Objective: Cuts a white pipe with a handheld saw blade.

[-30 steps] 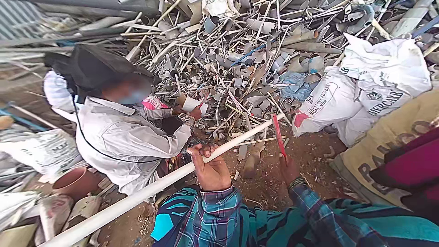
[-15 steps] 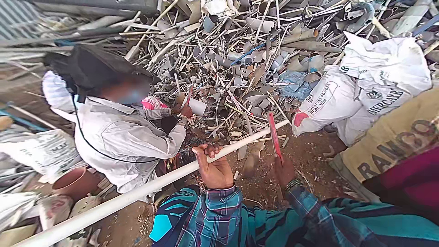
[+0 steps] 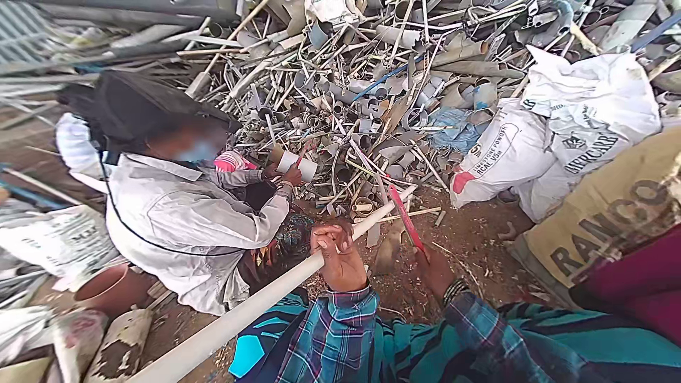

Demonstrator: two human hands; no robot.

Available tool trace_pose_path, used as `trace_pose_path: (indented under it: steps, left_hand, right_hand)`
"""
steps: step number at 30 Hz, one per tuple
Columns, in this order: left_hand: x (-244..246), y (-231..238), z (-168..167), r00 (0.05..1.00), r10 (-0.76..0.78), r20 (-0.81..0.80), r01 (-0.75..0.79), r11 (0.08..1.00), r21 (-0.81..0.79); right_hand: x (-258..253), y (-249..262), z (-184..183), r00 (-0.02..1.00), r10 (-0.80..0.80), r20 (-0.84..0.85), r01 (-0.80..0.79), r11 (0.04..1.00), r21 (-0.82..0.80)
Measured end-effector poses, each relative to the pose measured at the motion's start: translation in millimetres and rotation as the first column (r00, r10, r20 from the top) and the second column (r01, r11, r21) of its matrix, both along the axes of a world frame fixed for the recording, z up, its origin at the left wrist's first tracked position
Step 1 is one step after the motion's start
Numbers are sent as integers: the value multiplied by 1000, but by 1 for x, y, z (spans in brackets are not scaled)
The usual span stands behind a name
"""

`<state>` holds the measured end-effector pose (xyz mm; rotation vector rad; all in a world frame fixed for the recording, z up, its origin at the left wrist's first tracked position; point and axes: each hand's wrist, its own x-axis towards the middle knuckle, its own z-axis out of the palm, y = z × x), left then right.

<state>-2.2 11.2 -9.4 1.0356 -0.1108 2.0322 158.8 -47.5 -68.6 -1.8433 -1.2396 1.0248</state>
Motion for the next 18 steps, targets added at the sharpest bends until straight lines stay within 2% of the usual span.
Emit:
trace_pose_path:
  steps: [2,4,6,12,16,18]
  left_hand:
    - [3,4,-5,1000,-6,-10,6,1000,6]
    - [3,10,-11,1000,8,-10,-8,1000,4]
    - [1,12,-12,1000,13,-11,-13,1000,13]
    - [0,11,-9,999,-50,0,50,997,55]
    - [4,14,-12,999,-50,-6,50,998,43]
    - [1,13,-10,999,-54,1,54,997,60]
  right_hand:
    - [-15,-16,8,998,54,-18,-53,997,63]
    - [-37,-36,13,985,170,33,-173,970,168]
    - [-46,-43,13,975,209,76,-221,951,216]
    - [0,-6,0,997,-34,-66,33,999,-15]
    - [-35,-35,9,985,151,80,-164,965,203]
    - [-43,-41,12,973,181,144,-210,952,223]
